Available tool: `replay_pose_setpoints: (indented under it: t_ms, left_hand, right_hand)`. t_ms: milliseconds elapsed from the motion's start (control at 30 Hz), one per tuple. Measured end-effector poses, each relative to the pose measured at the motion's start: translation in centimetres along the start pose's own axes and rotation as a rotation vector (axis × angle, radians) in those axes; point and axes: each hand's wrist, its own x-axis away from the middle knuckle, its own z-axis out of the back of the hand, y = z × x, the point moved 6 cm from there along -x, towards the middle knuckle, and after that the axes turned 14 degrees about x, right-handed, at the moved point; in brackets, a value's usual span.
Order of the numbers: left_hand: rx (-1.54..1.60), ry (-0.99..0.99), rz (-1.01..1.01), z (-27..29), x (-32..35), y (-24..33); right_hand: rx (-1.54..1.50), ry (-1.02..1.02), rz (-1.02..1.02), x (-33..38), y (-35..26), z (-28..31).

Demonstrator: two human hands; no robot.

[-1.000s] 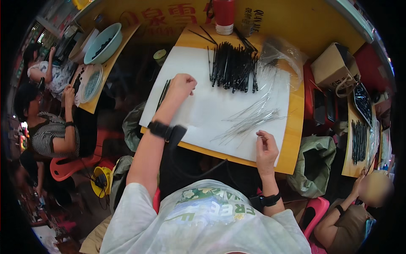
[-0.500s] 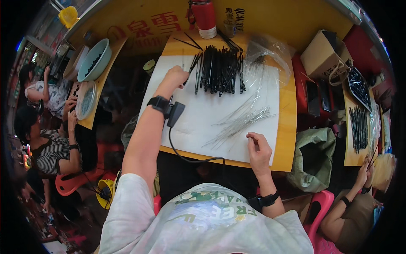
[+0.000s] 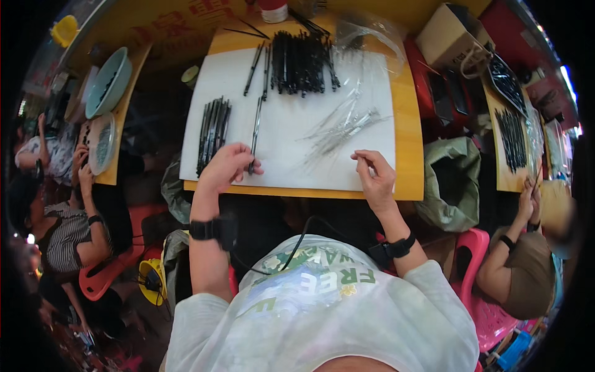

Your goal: The person is attaching black zip ties to silver wire bundles at a manual assembly station.

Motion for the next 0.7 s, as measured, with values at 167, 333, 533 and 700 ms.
replay_pose_setpoints:
  t_ms: [167, 333, 533, 700]
  left_hand:
    - [0.304, -0.080, -0.022, 0.0, 2.9, -3.2]
    - [0.511, -0.108, -0.043, 0.0, 3.1, -3.8]
    - [0.475, -0.160, -0.060, 0.1, 2.5, -4.8]
    - [0.430, -0.089, -0.035, -0.4, 3.0, -4.6]
  right_hand:
    - [0.128, -0.216, -0.006, -2.5, -4.2, 0.7]
    - [0.394, -0.376, 0.280, -4.3, -3.4, -0.8]
    - [0.552, -0.614, 0.761, -3.6, -2.9, -3.8]
    - [0.348, -0.479, 0.699, -4.3, -4.6, -2.7]
